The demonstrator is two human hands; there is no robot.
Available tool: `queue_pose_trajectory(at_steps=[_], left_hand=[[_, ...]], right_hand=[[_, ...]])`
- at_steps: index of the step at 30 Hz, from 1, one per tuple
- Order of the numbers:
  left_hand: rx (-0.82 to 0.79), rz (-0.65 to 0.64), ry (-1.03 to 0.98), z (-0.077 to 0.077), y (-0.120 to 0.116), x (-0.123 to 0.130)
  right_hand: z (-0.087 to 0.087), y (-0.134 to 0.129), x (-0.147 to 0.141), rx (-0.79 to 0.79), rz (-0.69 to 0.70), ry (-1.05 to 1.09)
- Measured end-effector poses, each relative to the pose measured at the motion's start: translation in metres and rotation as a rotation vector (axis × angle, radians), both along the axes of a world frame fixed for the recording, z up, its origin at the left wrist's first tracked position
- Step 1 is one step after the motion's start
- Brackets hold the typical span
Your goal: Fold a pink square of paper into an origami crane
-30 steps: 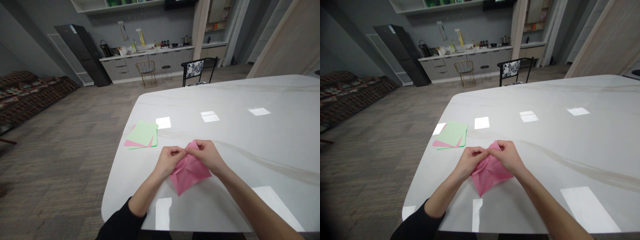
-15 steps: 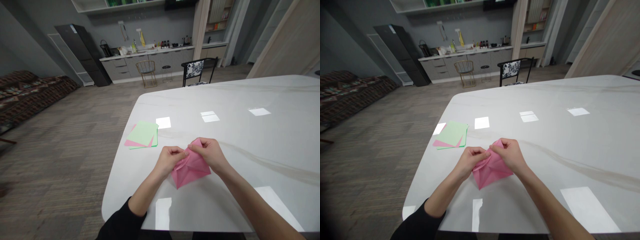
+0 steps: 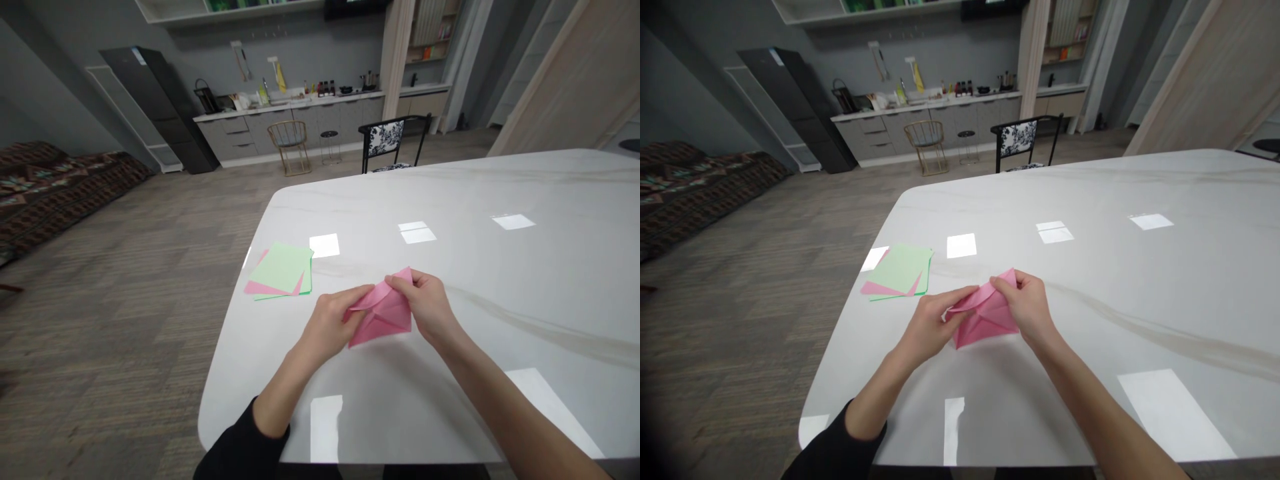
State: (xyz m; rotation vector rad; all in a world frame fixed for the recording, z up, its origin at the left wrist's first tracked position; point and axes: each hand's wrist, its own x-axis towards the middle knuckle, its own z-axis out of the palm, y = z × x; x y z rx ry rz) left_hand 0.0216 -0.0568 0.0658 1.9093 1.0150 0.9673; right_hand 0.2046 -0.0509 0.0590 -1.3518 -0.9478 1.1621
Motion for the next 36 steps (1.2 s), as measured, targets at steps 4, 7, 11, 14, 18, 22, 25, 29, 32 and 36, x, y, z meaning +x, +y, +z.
queue_pose_trajectory(at_steps=[4, 7, 11, 14, 18, 22, 25, 29, 32, 36], left_hand=[[0.065, 0.167, -0.004, -0.014, 0.005, 0.001], [0.101, 0.270, 0.029, -0.018, 0.007, -0.001], [0.122, 0.271, 0.042, -0.019, 0.006, -0.002], [0.125, 0.239, 0.037, -0.020, 0.004, -0.002], [0.168, 0.275, 0.036, -0.021, 0.003, -0.003], [0.244, 0.243, 0.133, -0.023, 0.003, -0.003], [0.294, 0.132, 0.175, -0.022, 0.002, -0.001], [0.239, -0.019, 0.062, -0.011, -0.002, -0.001], [0.074, -0.150, -0.061, 0.002, -0.005, -0.004], [-0.273, -0.216, -0.375, 0.008, 0.000, -0.006]], right_hand=[[0.000, -0.001, -0.001, 0.039, 0.028, -0.105], [-0.001, -0.001, -0.001, 0.072, 0.031, -0.154], [-0.002, -0.001, -0.001, 0.083, 0.034, -0.148], [-0.002, -0.002, -0.001, 0.100, 0.039, -0.177], [0.000, -0.003, -0.003, 0.123, 0.071, -0.226], [0.002, -0.003, -0.004, 0.128, 0.048, -0.229], [0.002, -0.002, -0.003, 0.133, 0.012, -0.217], [0.000, -0.001, 0.001, 0.159, -0.051, -0.195], [0.000, 0.000, 0.003, 0.162, -0.046, -0.203], [0.002, -0.001, 0.001, 0.154, 0.081, -0.246]])
